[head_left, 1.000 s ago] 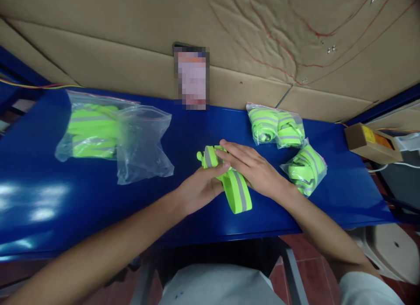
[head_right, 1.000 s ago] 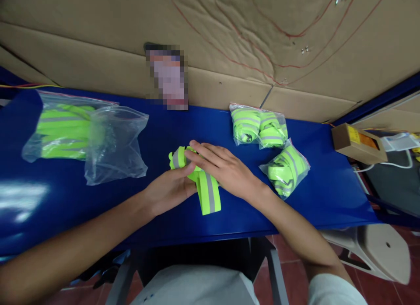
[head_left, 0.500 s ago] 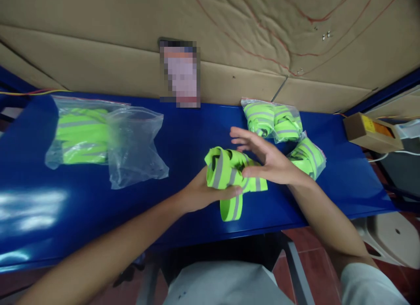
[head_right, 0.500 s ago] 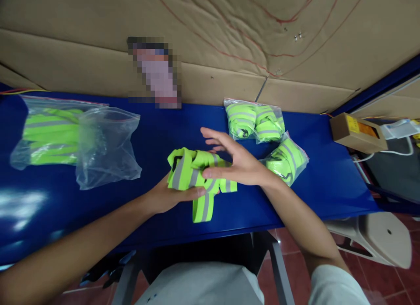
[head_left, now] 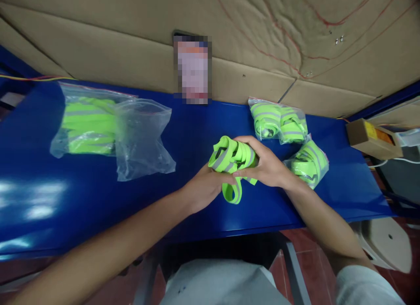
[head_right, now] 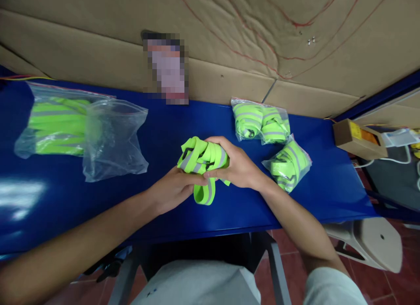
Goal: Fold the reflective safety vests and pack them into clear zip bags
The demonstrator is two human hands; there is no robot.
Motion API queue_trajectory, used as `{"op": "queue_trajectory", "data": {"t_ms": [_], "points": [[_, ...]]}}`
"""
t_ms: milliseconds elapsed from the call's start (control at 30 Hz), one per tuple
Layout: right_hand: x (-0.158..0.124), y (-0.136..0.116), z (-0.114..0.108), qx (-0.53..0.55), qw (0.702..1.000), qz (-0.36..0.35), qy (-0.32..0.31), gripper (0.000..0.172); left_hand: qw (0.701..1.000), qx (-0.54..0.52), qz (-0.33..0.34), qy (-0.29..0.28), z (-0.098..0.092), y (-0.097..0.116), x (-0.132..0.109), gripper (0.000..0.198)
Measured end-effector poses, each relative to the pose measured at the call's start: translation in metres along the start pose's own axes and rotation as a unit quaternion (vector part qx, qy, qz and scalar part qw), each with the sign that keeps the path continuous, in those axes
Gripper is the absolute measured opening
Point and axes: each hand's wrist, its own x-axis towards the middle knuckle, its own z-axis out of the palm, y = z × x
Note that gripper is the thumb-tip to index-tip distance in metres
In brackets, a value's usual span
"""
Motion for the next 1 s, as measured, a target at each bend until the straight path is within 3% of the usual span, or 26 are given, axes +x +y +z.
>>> {"op": "queue_trajectory", "data": {"t_ms": [133, 267, 367, 500, 567, 700, 867, 933, 1000], "points": [[-0.003, 0.004, 0.007, -0.155, 0.981, -0.078, 0.085, 0.059, 1.000, -0.008, -0.009, 0.017, 0.001, -0.002, 0.001, 0.038], [-0.006, 0.003, 0.012, -0.282, 0.939, -0.171, 0.097, 0.048, 0.997, -0.079, 0.017, 0.012, 0.000, 0.005, 0.003, 0.034], [-0.005, 0.000, 0.014, -0.354, 0.901, -0.236, 0.089, 0.056, 0.994, -0.090, 0.051, -0.016, -0.002, 0.015, 0.005, 0.040], [-0.006, -0.003, 0.014, -0.350, 0.905, -0.241, 0.013, 0.067, 0.993, -0.053, 0.106, -0.006, -0.008, 0.025, 0.008, 0.035], [-0.007, -0.003, 0.013, -0.346, 0.908, -0.237, 0.009, 0.066, 0.994, -0.033, 0.104, -0.016, -0.011, 0.026, 0.009, 0.032], [-0.010, -0.001, 0.006, -0.372, 0.891, -0.258, 0.039, 0.058, 0.996, 0.017, 0.070, -0.059, -0.016, 0.026, 0.010, 0.027], [-0.017, -0.003, -0.003, -0.371, 0.871, -0.310, 0.088, 0.056, 0.984, 0.122, 0.078, -0.103, -0.018, 0.030, 0.008, 0.031], [-0.017, -0.002, -0.005, -0.327, 0.883, -0.317, 0.114, 0.057, 0.977, 0.160, 0.076, -0.121, -0.016, 0.035, 0.002, 0.041], [-0.016, 0.001, -0.009, -0.259, 0.909, -0.285, 0.162, 0.055, 0.950, 0.274, 0.104, -0.110, -0.012, 0.042, -0.009, 0.057]]}}
